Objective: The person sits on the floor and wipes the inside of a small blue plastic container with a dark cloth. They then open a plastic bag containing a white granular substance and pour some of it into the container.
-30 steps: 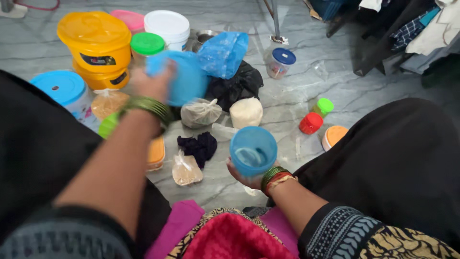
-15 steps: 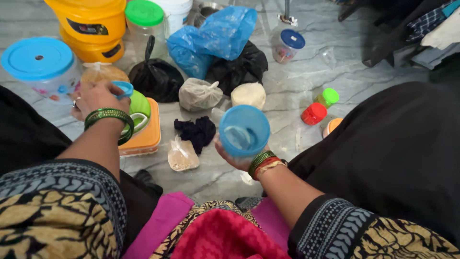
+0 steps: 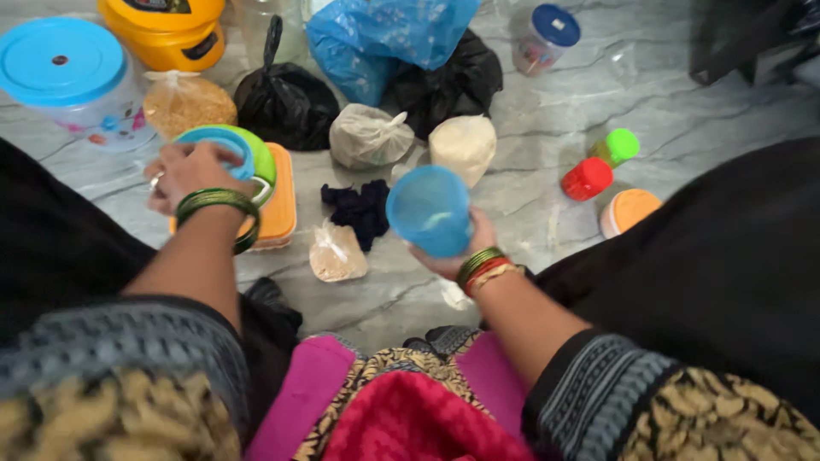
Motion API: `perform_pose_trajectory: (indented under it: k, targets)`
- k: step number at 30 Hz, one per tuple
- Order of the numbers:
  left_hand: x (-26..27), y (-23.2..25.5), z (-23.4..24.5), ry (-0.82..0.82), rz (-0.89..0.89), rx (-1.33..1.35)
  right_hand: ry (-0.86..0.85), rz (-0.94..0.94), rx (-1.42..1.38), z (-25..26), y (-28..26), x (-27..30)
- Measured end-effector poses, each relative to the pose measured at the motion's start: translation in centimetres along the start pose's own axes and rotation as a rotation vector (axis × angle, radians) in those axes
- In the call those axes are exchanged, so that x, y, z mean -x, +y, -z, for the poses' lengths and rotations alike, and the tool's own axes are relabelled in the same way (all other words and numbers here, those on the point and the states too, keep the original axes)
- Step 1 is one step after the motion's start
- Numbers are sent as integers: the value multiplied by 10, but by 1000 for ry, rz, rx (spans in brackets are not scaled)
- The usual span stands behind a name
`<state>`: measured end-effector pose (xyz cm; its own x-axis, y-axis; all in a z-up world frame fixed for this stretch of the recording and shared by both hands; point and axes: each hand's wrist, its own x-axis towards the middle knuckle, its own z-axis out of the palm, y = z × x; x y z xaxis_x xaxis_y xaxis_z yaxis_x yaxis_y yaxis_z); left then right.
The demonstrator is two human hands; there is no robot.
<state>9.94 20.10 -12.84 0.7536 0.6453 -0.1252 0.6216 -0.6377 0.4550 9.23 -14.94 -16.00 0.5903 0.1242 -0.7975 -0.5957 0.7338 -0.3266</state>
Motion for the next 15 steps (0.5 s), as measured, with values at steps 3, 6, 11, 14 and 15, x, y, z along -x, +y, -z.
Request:
perform_pose_trajectory:
  k: [3,6,11,14,15]
  targets:
    - [9,19,0,170,-167,110,122,39,166,8,-16,-26]
    - [17,38,-1,277,-319,248,478,471,654,12,-15,-39]
    - [25,65,-4,309,-310,324,455,994,1519,41,35,-53]
    - [32,70,-10,314,-316,318,253,1086,1697,80,60,-75]
    - [31,72,-11,319,-316,315,203,1087,1751,86,63,-84]
